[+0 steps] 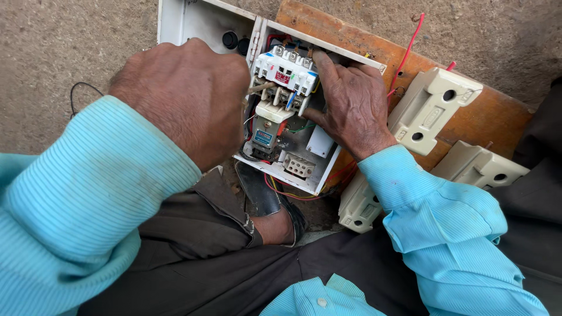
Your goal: The person sits on the ground and uses a screwdriver to tighten screws on a circuit breaker inside an open electrical box. They also use a multimeter to test connections and handle wires within the box.
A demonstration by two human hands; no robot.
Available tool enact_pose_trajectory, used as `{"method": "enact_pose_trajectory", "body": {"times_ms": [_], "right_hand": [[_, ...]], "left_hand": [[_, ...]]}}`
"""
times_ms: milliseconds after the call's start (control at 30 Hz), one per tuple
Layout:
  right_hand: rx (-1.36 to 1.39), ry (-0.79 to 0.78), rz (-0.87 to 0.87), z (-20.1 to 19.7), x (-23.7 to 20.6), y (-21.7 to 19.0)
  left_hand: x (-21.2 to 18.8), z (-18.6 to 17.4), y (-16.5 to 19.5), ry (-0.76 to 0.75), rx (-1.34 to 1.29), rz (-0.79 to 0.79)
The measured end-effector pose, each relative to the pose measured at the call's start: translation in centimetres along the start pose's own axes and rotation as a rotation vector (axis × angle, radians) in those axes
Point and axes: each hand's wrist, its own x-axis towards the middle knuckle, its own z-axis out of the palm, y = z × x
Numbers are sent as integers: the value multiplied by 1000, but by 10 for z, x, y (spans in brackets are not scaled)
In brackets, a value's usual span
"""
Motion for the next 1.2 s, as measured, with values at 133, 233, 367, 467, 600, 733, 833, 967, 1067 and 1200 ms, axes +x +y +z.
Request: {"method": "enact_pose_trajectory", "body": {"times_ms": [133, 233, 367, 467, 600, 733, 833, 967, 1067, 1200], "right_hand": [[-18, 3, 9, -13, 6, -8], [11, 7, 9, -19, 7, -11], [8, 19, 3, -24, 9, -12], [-12, 31, -16, -24, 10, -13], [-9, 6, 10, -23, 9, -12], [-19, 39, -19, -18, 6, -9], [11, 19, -6, -8, 2, -3], [13, 26, 9, 8, -3, 5], [28, 3, 18, 17, -7, 10], [34, 13, 19, 21, -9, 12]], "left_hand": [[-1, 6, 1, 35, 94, 7], [-1, 8, 0, 90, 174, 118], [1, 5, 2, -5, 73, -23], [10, -7, 3, -78, -95, -112], [21, -15, 13, -206, -147, -230], [11, -12, 23, -69, 33, -72], [13, -14, 35, -193, 151, -69], [11, -20, 39, -172, 231, 22], [9, -24, 40, -216, 303, 83], [10, -22, 43, -332, 461, 209]]}}
